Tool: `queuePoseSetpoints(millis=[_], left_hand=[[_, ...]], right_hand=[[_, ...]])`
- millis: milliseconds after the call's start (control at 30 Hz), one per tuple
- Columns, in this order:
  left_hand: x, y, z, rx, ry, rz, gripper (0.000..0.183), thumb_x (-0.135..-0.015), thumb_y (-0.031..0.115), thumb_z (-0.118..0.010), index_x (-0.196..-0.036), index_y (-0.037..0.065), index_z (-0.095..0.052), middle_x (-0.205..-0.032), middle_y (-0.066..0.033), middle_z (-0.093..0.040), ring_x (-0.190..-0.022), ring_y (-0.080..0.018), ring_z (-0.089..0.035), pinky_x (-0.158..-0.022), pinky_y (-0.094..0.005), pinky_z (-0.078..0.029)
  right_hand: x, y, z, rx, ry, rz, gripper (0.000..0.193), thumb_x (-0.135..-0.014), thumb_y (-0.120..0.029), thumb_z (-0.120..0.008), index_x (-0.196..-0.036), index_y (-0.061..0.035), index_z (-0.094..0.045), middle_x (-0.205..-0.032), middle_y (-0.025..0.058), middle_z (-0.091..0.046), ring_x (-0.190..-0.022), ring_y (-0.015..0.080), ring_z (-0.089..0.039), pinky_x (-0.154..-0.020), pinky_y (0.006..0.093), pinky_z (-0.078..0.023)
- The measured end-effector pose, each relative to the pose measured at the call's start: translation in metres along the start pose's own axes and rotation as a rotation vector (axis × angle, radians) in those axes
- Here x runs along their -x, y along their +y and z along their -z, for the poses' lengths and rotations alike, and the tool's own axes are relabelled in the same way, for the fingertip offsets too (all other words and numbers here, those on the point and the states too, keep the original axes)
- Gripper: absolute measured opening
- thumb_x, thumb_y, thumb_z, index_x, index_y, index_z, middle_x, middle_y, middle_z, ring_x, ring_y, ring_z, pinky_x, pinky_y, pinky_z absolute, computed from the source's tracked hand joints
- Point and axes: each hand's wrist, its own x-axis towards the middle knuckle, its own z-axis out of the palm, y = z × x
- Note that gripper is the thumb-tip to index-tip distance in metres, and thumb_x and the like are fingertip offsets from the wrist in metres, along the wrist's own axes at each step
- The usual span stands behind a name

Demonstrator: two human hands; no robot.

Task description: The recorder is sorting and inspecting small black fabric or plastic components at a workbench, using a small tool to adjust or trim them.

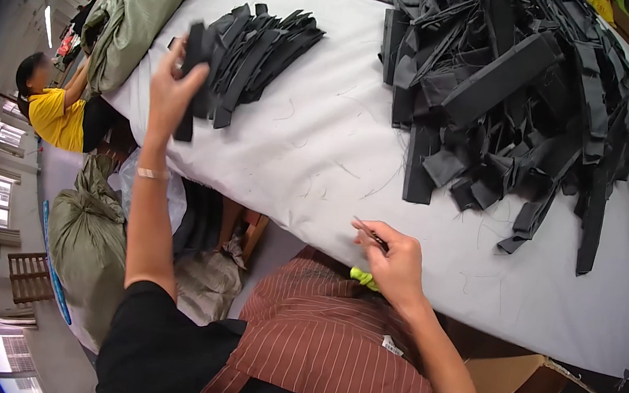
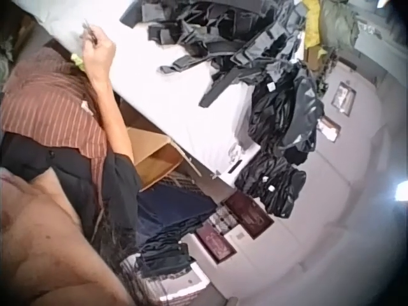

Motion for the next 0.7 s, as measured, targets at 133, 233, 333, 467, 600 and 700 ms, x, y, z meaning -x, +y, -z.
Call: queuePoseSetpoints(millis=[133,233,333,467,600,700], left_hand=[[-0.096,-0.096,-0.009,-0.382,0.014,-0.279,0.064,-0.083,0.025,-0.069,-0.136,0.000,-0.044,-0.118,-0.0262,-0.057,-0.109,-0.0417,-0.054,-0.094,-0.0432,-0.043],[-0.071,-0.176,-0.037,-0.495,-0.265,0.032,0.080,-0.085,0.051,-0.063,-0.132,-0.009,-0.039,-0.136,-0.0281,-0.046,-0.130,-0.0428,-0.041,-0.108,-0.0476,-0.032],[-0.067,-0.119,-0.080,-0.874,-0.138,0.279,0.069,-0.085,0.042,-0.066,-0.138,0.005,-0.040,-0.150,-0.0207,-0.028,-0.137,-0.0443,-0.024,-0.102,-0.0590,-0.032],[-0.043,0.031,-0.131,0.172,-0.186,-0.225,0.042,-0.086,0.020,-0.067,-0.126,0.006,-0.058,-0.122,-0.0135,-0.061,-0.103,-0.0244,-0.062,-0.084,-0.0382,-0.052],[0.011,0.177,-0.194,0.433,-0.261,-0.377,0.038,-0.081,0.018,-0.072,-0.114,0.002,-0.064,-0.099,-0.0131,-0.065,-0.084,-0.0249,-0.063,-0.075,-0.0350,-0.052],[0.019,0.222,-0.242,0.245,-0.097,-0.524,0.078,-0.074,0.027,-0.079,-0.134,-0.005,-0.041,-0.116,-0.0207,-0.049,-0.104,-0.0350,-0.053,-0.091,-0.0387,-0.045]], right_hand=[[0.013,0.014,-0.004,-0.085,0.034,-0.029,0.022,-0.086,-0.001,-0.058,-0.105,-0.0034,-0.069,-0.079,0.0101,-0.071,-0.068,0.0109,-0.064,-0.061,0.0259,-0.049],[0.013,0.010,-0.008,0.013,0.004,0.110,0.024,-0.080,0.003,-0.057,-0.101,-0.0020,-0.068,-0.076,0.0108,-0.069,-0.067,0.0138,-0.064,-0.063,0.0269,-0.049],[0.014,0.008,0.007,-0.012,0.052,0.033,0.018,-0.082,0.000,-0.059,-0.098,-0.0012,-0.068,-0.072,0.0091,-0.066,-0.063,0.0126,-0.060,-0.062,0.0263,-0.048],[0.022,0.005,0.019,-0.119,0.107,-0.063,0.018,-0.092,-0.007,-0.057,-0.104,0.0006,-0.069,-0.071,0.0007,-0.063,-0.068,0.0047,-0.054,-0.063,0.0223,-0.045],[0.027,0.006,0.020,-0.255,0.154,-0.017,0.018,-0.093,-0.008,-0.056,-0.103,0.0013,-0.068,-0.075,0.0017,-0.063,-0.068,0.0056,-0.055,-0.065,0.0220,-0.046],[0.029,-0.002,0.017,-0.215,0.133,0.000,0.018,-0.093,-0.007,-0.056,-0.103,0.0018,-0.068,-0.078,0.0025,-0.063,-0.070,0.0062,-0.056,-0.066,0.0218,-0.046]])
